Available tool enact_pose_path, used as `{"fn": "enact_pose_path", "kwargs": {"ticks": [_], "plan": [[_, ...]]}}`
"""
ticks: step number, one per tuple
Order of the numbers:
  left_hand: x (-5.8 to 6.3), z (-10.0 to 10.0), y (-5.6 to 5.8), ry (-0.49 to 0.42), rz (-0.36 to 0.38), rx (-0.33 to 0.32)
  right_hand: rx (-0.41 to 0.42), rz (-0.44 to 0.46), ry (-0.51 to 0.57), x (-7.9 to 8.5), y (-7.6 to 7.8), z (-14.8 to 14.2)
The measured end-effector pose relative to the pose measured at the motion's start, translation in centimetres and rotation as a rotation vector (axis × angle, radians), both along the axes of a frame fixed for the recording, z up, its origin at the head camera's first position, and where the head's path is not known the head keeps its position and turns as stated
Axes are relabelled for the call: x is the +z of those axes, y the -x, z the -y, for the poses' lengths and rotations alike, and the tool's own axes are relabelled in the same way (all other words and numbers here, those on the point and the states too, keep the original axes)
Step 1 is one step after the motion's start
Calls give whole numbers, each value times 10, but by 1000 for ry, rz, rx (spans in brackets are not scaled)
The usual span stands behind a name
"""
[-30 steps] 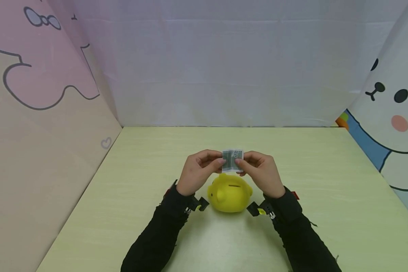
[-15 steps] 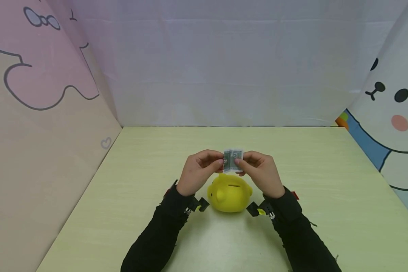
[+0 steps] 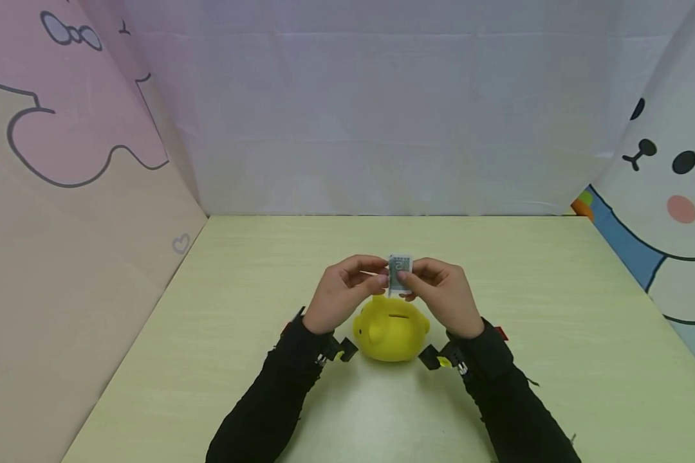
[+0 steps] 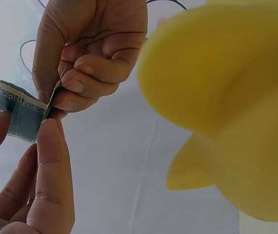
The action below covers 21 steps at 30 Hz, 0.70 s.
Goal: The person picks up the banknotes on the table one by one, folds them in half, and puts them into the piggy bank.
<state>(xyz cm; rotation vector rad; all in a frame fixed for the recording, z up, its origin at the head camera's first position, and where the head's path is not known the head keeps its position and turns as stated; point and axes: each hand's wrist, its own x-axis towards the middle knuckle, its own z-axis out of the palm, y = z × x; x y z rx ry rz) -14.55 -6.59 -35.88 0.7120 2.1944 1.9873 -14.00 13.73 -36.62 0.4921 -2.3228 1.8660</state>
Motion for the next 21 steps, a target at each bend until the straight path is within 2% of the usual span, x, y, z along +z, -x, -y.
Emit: {"fn": "enact_pose_path", "kwargs": {"ticks": [11, 21], "plan": [[-3, -2, 0, 17, 15, -18, 26, -14, 20, -1, -1, 2], [-5, -4, -1, -25, 9, -23, 49, -22, 37, -1, -3, 2]]}}
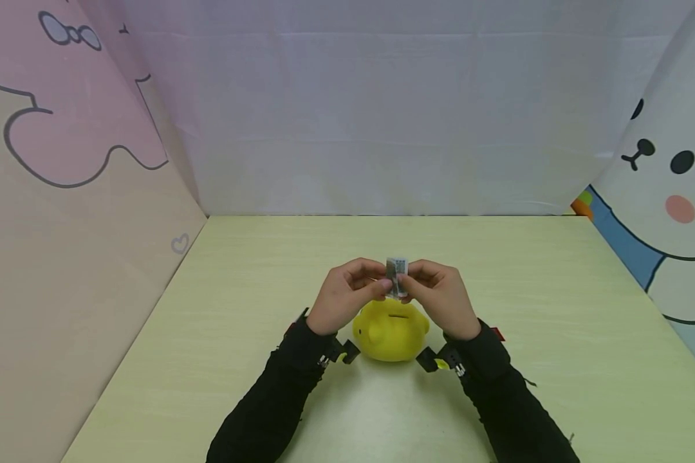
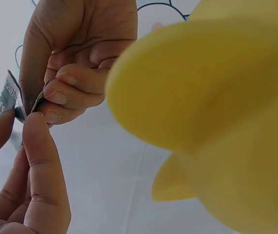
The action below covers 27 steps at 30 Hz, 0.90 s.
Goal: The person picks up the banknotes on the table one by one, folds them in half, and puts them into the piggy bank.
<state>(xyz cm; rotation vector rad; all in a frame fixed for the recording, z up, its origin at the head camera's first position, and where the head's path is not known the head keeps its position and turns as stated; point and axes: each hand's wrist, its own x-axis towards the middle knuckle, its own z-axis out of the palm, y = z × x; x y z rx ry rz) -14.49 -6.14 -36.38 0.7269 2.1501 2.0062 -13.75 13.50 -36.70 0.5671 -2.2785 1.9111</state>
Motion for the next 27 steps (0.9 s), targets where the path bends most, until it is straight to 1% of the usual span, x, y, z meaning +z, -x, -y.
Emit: {"fn": "enact_pose_path", "kwargs": {"ticks": [4, 16, 24, 27], "plan": [[0, -1, 0, 1, 18, 9, 4, 3, -1, -1, 0, 1], [0, -3, 1, 8, 33, 30, -8, 29, -18, -1, 1, 1], [-1, -3, 1, 9, 11, 38, 13, 32, -12, -1, 1, 1], [-1, -3, 2, 9, 5, 43, 7, 39, -20, 0, 0, 0]]}}
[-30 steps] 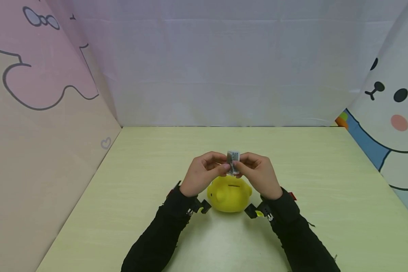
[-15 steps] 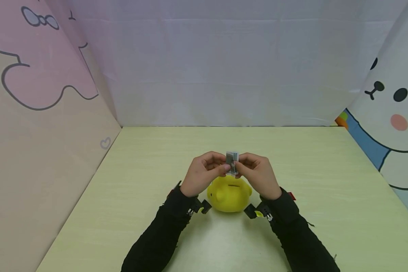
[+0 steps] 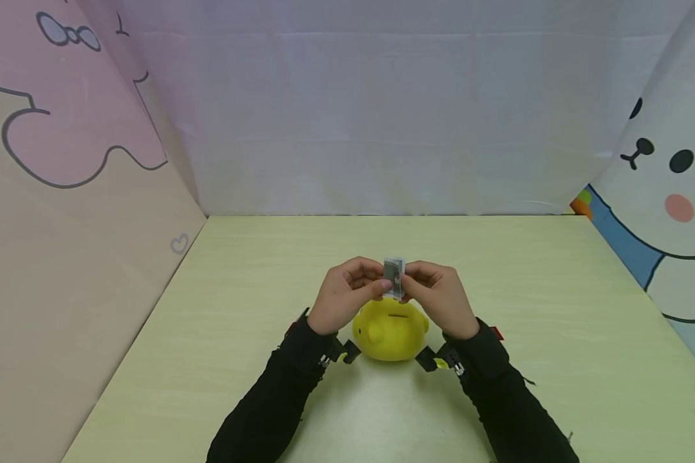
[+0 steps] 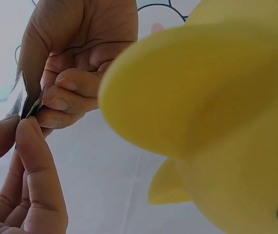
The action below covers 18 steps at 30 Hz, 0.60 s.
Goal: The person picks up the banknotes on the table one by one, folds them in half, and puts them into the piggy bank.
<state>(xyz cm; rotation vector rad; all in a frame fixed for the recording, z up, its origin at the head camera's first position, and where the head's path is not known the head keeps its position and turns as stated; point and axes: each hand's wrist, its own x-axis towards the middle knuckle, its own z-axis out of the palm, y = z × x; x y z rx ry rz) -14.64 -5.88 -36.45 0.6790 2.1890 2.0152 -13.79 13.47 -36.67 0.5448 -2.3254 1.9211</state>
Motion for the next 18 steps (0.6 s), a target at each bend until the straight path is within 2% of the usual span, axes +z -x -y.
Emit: {"fn": "enact_pose_path", "kwargs": {"ticks": [6, 18], "plan": [[-1, 0, 2, -3, 8, 16, -28, -2, -15, 1, 1, -3], [-2, 0, 3, -12, 14, 32, -26, -17, 17, 6, -1, -7]]}}
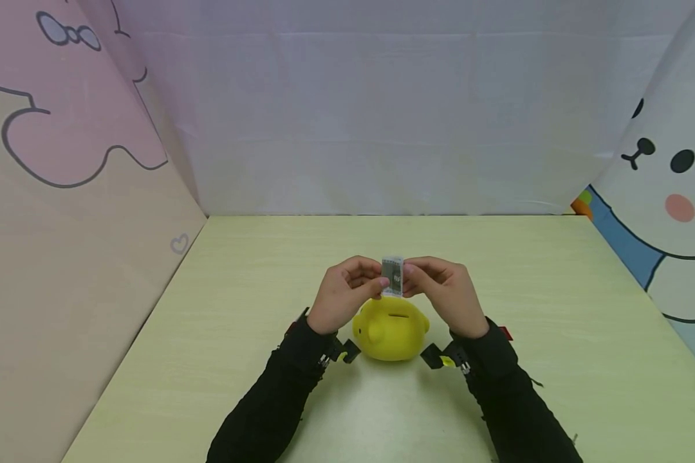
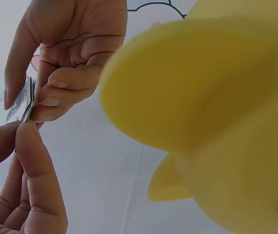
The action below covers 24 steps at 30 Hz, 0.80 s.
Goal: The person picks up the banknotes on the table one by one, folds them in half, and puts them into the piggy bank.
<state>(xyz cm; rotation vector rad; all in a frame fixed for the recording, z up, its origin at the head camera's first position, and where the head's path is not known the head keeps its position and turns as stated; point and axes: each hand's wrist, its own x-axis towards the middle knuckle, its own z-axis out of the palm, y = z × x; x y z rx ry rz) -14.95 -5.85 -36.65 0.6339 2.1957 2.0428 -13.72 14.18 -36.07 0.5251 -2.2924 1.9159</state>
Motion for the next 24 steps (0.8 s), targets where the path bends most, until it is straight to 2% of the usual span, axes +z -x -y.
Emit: {"fn": "enact_pose_path", "kwargs": {"ticks": [24], "plan": [[2, 0, -3, 5, 0, 14, -9, -11, -33, -2, -1, 1]]}}
